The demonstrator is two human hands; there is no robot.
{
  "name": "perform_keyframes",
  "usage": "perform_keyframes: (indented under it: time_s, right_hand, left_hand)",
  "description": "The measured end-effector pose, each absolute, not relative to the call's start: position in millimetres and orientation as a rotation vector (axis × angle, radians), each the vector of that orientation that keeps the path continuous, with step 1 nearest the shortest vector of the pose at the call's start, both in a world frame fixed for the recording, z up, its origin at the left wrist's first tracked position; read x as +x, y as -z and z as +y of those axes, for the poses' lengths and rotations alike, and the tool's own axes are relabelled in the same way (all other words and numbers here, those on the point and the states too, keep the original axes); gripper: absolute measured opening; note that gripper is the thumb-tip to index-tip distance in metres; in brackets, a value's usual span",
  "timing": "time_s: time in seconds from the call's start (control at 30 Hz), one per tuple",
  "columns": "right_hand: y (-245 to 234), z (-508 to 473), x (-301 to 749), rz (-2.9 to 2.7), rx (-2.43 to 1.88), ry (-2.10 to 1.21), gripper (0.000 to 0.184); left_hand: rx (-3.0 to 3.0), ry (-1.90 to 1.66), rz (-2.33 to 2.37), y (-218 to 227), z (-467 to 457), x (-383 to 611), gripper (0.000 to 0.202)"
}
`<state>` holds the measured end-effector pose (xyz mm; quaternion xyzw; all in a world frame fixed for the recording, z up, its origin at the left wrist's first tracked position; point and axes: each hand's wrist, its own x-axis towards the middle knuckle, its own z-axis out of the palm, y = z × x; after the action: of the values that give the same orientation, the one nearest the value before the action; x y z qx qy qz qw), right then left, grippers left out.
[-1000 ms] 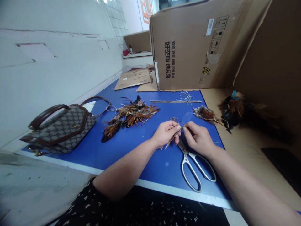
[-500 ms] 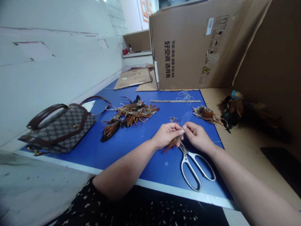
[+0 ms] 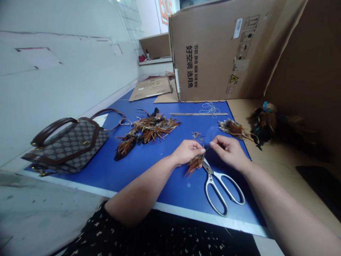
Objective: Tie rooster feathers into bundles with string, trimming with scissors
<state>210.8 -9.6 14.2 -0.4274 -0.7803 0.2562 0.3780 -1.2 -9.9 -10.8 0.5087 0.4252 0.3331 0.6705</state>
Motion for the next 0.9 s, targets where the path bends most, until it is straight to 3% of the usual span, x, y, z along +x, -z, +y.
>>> perform_keyframes:
  time_s: [0.33,0.57,0.9]
  right_hand:
    - [-12.3,-14.5,205.7,-2.193,-0.901,-0.672,0.030]
    - [-6.1,-11.0,193.0,-2.165,-0.719,-0.586,0.019]
    - [-12.6,-10.3,201.1,-1.925,-0.924,-0.333,0.018]
  left_hand:
    - [1.220,-0.460,0.942,6.4,-16.4,-0.3,0.021]
    - [1.341,-0.464,0.876,2.3,-19.8,-2.3,0.008]
    - [1.151,-0.562,0.753,8.5,-11.3,-4.8,0.029]
